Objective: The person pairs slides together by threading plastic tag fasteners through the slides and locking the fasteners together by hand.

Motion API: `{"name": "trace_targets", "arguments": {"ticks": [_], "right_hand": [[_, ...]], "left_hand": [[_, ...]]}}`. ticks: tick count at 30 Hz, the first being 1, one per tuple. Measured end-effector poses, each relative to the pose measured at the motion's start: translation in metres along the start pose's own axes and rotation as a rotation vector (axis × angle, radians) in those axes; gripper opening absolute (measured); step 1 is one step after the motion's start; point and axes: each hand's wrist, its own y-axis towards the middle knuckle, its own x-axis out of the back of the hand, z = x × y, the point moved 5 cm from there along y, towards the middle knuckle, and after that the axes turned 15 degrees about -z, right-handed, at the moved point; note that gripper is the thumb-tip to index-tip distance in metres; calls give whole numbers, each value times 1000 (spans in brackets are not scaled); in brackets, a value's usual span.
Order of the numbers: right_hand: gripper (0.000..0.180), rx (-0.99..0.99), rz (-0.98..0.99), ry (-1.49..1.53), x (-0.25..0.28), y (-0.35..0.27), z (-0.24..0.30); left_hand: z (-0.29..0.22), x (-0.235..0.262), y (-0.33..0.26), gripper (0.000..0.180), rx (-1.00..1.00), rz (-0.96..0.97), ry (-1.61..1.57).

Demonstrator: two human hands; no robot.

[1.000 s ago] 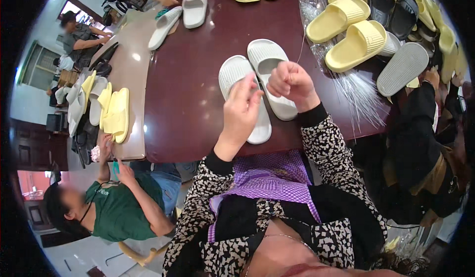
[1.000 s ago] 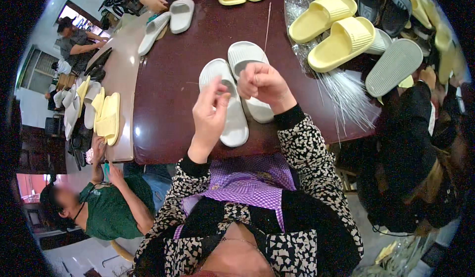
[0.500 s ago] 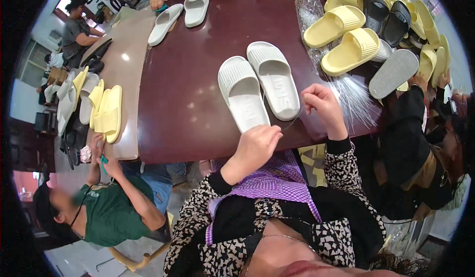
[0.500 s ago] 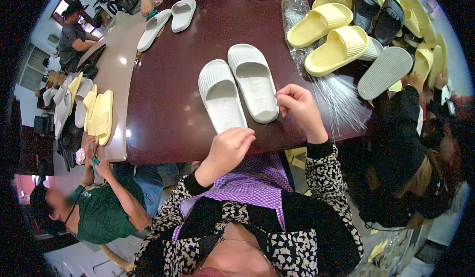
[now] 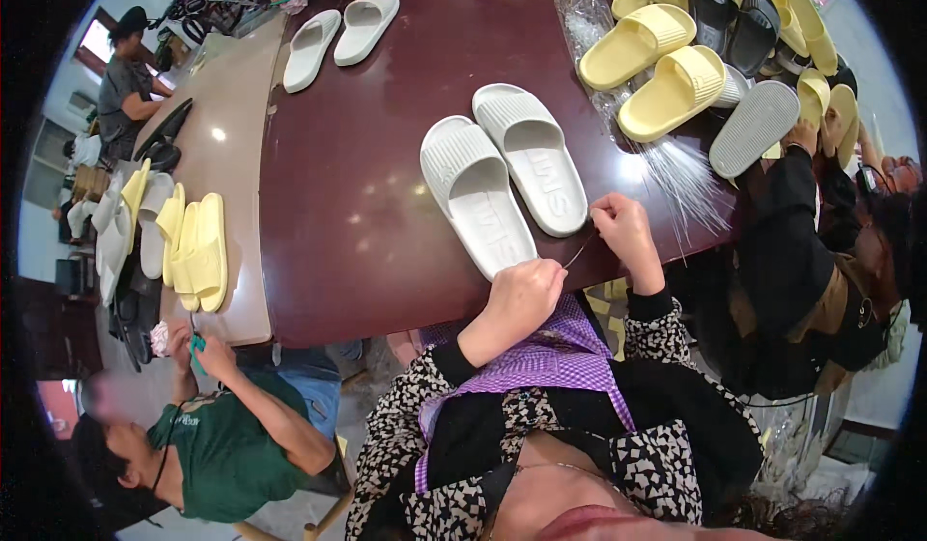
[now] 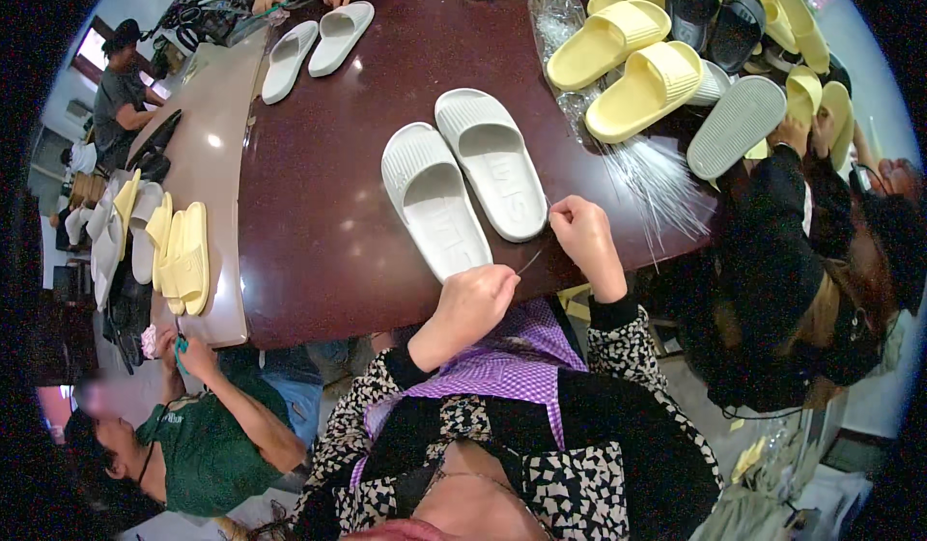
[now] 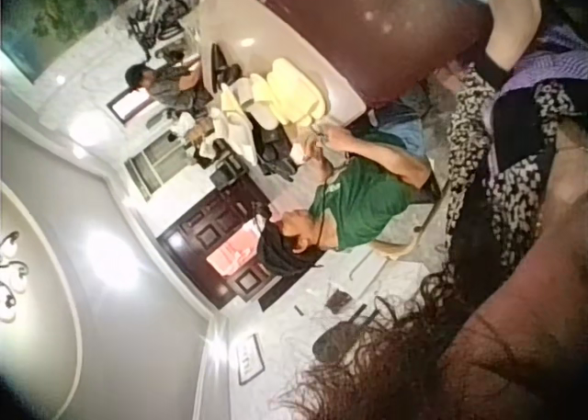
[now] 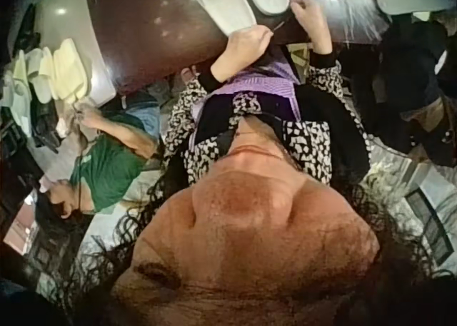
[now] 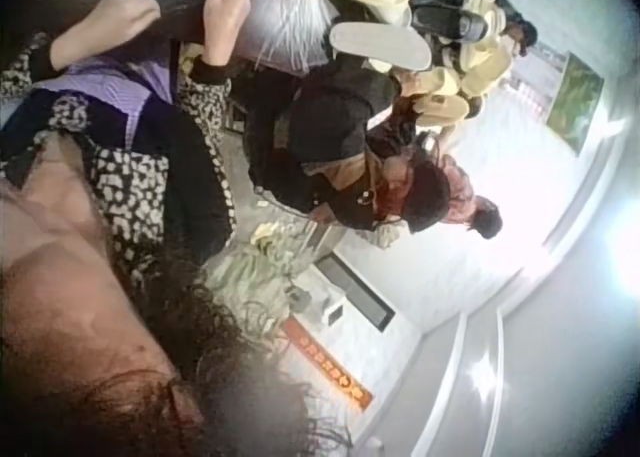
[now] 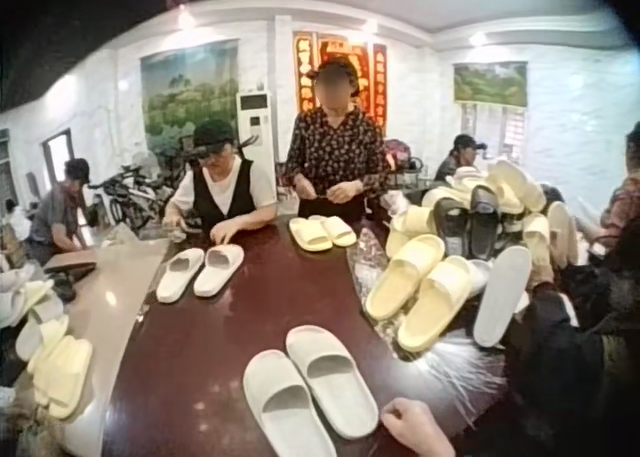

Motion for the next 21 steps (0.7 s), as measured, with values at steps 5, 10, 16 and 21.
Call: {"name": "trace_targets", "arguments": {"ticks": [5, 10, 16, 21], "right_hand": [[13, 219, -93, -106, -9, 21, 22], [15, 457, -121, -159, -43, 51, 40], [16, 658, -137, -10, -87, 67, 60], [16, 654, -37, -105, -77, 71, 82]], "left_hand": [[16, 5, 23, 15, 31, -51, 59], [46, 12, 51, 16, 74, -110, 107], [75, 23, 77, 16, 38, -176, 186], [86, 25, 79, 15, 11, -227, 180]]}}
